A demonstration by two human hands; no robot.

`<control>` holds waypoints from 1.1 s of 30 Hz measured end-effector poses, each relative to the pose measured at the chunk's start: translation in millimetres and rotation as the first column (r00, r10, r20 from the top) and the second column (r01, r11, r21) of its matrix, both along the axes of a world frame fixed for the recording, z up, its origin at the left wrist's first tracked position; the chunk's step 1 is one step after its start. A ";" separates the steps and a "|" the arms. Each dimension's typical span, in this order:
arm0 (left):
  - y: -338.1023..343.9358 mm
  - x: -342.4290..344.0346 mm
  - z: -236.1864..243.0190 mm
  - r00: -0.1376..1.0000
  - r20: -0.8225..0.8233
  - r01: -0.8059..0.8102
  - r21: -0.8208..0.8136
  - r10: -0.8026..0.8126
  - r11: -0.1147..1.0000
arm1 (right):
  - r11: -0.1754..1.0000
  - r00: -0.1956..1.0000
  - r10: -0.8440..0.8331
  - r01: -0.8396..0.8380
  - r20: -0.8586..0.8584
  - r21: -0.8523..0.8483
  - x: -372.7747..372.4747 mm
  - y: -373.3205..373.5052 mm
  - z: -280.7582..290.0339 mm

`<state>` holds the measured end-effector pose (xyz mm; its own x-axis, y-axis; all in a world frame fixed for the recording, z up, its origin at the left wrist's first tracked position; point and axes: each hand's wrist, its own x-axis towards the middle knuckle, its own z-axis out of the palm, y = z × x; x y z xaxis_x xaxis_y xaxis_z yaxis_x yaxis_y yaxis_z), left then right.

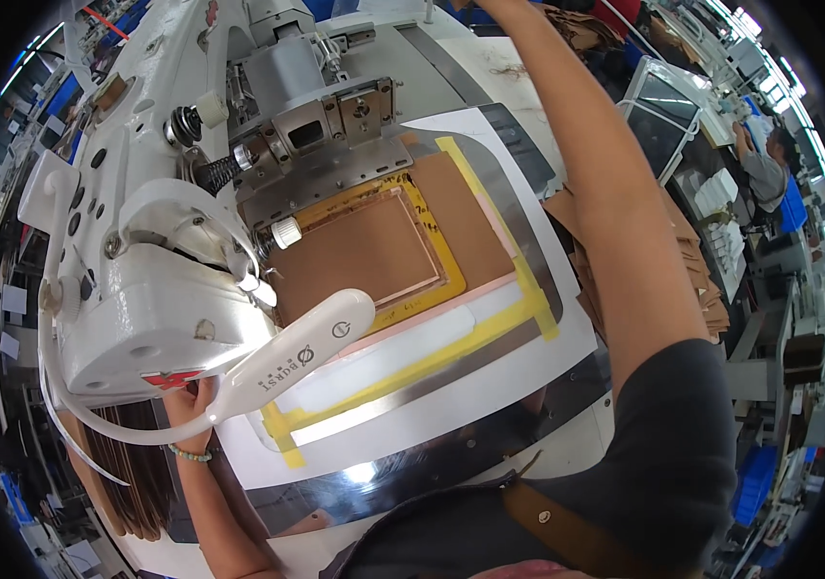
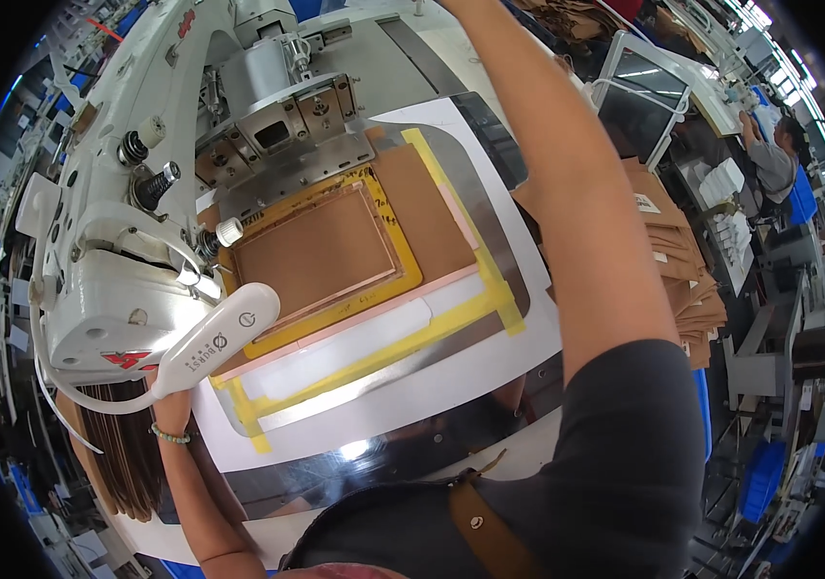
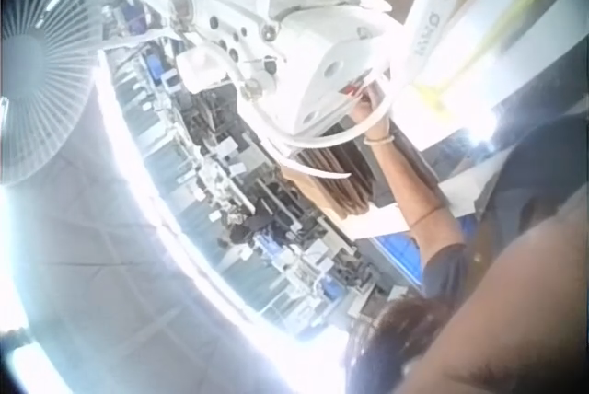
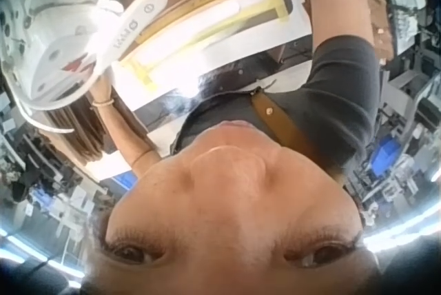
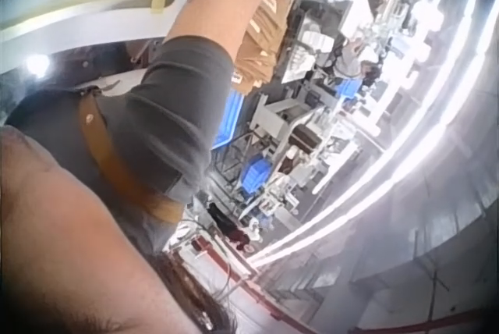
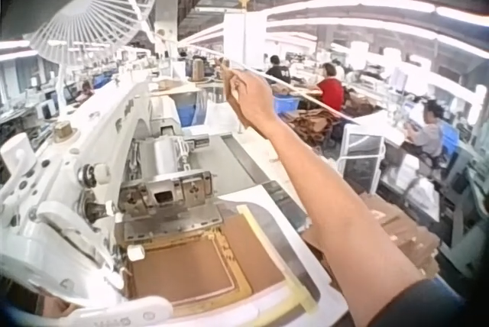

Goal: Sewing leather bag components using an industrial sewing machine.

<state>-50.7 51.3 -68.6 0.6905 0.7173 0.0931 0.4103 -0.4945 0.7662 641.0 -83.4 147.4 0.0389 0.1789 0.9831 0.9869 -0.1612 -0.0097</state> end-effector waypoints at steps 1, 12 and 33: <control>-0.9 2.2 0.9 1.000 0.008 0.002 0.001 -0.002 1.000 | 0.965 0.992 -0.123 0.118 -0.005 -0.234 8.0 -6.7 -24.9; -1.3 12.1 -1.7 0.997 0.073 -0.014 -0.075 0.020 0.997 | 0.705 0.906 -0.409 0.390 0.110 -0.593 41.6 -16.5 14.0; -13.4 23.7 22.8 0.994 -0.071 0.105 0.285 -0.089 0.953 | 0.047 0.854 -0.019 0.521 0.520 -0.852 -13.8 -141.9 -70.0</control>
<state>-27.0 37.9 -45.9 0.7657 0.5952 0.2440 0.3883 -0.7300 0.5624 627.2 -225.3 77.3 0.1183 0.9895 -0.0830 0.7587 -0.0361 0.6505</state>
